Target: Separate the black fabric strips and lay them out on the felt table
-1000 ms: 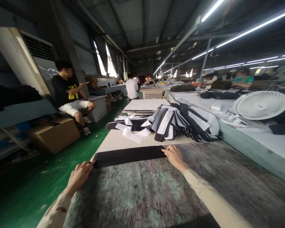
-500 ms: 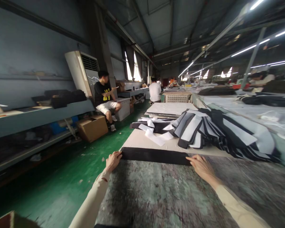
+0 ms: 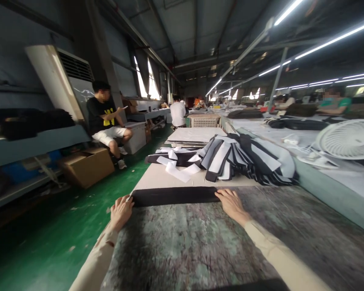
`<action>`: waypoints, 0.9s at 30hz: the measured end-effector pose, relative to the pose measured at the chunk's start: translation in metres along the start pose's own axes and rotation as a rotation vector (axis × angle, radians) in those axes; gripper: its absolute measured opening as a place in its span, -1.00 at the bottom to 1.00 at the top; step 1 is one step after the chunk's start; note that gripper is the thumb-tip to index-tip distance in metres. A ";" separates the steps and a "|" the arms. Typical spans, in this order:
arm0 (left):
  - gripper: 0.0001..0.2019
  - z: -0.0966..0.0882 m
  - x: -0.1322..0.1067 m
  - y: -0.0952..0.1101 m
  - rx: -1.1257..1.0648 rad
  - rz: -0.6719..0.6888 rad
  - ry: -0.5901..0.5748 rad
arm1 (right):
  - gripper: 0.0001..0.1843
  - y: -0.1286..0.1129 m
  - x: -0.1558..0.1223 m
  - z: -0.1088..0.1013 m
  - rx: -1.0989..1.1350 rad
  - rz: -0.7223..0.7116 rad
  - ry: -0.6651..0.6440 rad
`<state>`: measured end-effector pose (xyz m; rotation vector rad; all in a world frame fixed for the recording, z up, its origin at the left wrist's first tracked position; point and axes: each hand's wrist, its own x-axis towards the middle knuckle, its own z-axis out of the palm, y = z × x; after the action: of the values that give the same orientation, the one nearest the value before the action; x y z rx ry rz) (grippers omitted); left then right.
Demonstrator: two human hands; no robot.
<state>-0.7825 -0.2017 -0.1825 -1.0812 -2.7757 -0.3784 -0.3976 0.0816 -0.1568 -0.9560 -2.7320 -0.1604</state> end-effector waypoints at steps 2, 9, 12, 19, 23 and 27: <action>-0.62 0.002 0.000 -0.001 0.005 0.022 0.009 | -0.51 -0.002 0.003 -0.001 0.011 0.064 0.005; -0.60 -0.001 -0.004 0.002 0.033 0.046 0.111 | -0.52 -0.041 0.012 0.001 0.153 -0.141 -0.069; -0.64 -0.001 -0.003 0.004 0.019 0.161 0.083 | -0.41 -0.049 0.006 0.008 0.203 -0.236 -0.152; -0.60 -0.004 -0.010 -0.009 -0.030 0.231 -0.046 | -0.35 -0.014 -0.015 0.002 0.241 -0.214 -0.227; -0.56 -0.011 -0.025 -0.011 -0.062 0.208 -0.113 | -0.37 0.001 -0.026 -0.004 0.184 -0.152 -0.292; -0.54 -0.019 -0.035 -0.011 -0.079 0.134 -0.129 | -0.37 0.002 -0.027 -0.001 0.150 -0.145 -0.282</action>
<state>-0.7637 -0.2378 -0.1742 -1.3473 -2.7983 -0.4189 -0.3761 0.0669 -0.1623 -0.7918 -3.0180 0.1650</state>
